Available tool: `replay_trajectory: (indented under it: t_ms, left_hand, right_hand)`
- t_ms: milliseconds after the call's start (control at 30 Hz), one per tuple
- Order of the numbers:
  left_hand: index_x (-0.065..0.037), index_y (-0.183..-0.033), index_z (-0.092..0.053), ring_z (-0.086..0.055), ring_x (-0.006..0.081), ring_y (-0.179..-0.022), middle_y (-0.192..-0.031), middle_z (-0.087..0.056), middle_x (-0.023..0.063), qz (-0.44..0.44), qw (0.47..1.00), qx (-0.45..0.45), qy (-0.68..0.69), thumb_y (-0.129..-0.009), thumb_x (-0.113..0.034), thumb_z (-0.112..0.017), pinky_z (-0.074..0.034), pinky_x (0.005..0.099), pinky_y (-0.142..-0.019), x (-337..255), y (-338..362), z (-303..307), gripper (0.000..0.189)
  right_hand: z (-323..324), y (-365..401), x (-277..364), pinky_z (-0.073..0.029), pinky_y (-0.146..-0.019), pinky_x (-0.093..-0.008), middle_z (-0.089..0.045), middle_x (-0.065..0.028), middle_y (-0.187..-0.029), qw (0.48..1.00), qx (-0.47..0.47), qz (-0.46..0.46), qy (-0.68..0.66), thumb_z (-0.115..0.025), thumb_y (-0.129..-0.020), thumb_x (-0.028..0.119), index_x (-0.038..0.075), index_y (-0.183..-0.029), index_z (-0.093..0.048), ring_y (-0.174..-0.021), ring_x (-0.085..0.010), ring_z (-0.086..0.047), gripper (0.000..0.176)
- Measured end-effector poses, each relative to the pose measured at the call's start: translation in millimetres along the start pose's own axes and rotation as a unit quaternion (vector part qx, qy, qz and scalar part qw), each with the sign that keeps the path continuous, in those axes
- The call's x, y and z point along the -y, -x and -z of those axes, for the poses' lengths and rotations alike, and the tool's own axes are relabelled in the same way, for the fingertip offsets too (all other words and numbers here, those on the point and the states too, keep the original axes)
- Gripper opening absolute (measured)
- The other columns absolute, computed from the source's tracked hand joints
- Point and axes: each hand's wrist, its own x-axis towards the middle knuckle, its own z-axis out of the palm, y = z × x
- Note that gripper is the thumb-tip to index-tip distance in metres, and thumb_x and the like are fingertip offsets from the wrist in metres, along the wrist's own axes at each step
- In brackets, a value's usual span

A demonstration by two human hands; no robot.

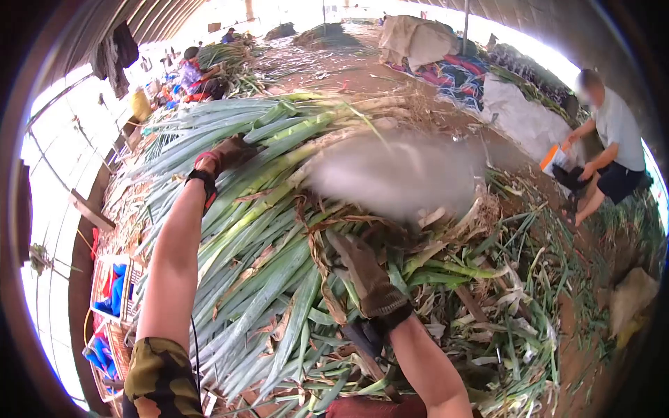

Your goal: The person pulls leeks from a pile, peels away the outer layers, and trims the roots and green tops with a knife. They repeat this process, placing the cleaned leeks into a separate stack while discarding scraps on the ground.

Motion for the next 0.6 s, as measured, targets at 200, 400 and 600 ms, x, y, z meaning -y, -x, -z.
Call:
replay_trajectory:
  t_ms: [200, 400, 600]
  left_hand:
    - [0.001, -0.109, -0.070, -0.063, 0.0304, -0.093, -0.107, -0.067, 0.0232, -0.069, 0.996, 0.032, 0.042, -0.088, -0.046, -0.066, -0.047, 0.0435, -0.084, 8.2, 24.2, 3.1, 0.052]
    - [0.001, -0.112, -0.063, -0.067, 0.0369, -0.096, -0.107, -0.069, 0.0240, -0.073, 0.988, 0.119, 0.071, -0.074, -0.051, -0.080, -0.050, 0.0447, -0.082, -13.2, 78.4, 5.1, 0.067]
    - [0.000, -0.121, -0.057, -0.066, 0.0407, -0.098, -0.102, -0.070, 0.0234, -0.121, 0.993, 0.004, -0.012, -0.069, -0.042, -0.085, -0.050, 0.0470, -0.083, -8.1, 92.9, -23.3, 0.073]
  right_hand:
    - [-3.4, -6.0, 3.0, -0.054, -0.087, -0.0380, -0.063, -0.0021, -0.109, 0.989, -0.074, -0.086, -0.091, -0.072, -0.090, 0.045, 0.012, -0.118, -0.062, -0.097, -0.0146, -0.061, 0.045]
    - [-2.0, -1.7, -2.0, -0.053, -0.072, -0.0343, -0.065, -0.0043, -0.080, 0.997, -0.051, -0.014, 0.055, -0.072, -0.089, 0.042, 0.014, -0.099, -0.065, -0.070, -0.0164, -0.063, 0.030]
    - [-31.3, -4.0, 64.1, -0.053, -0.070, -0.0422, -0.065, -0.0132, -0.080, 0.682, -0.210, 0.351, 0.606, -0.073, -0.086, 0.031, 0.008, -0.110, -0.065, -0.070, -0.0311, -0.065, 0.034]
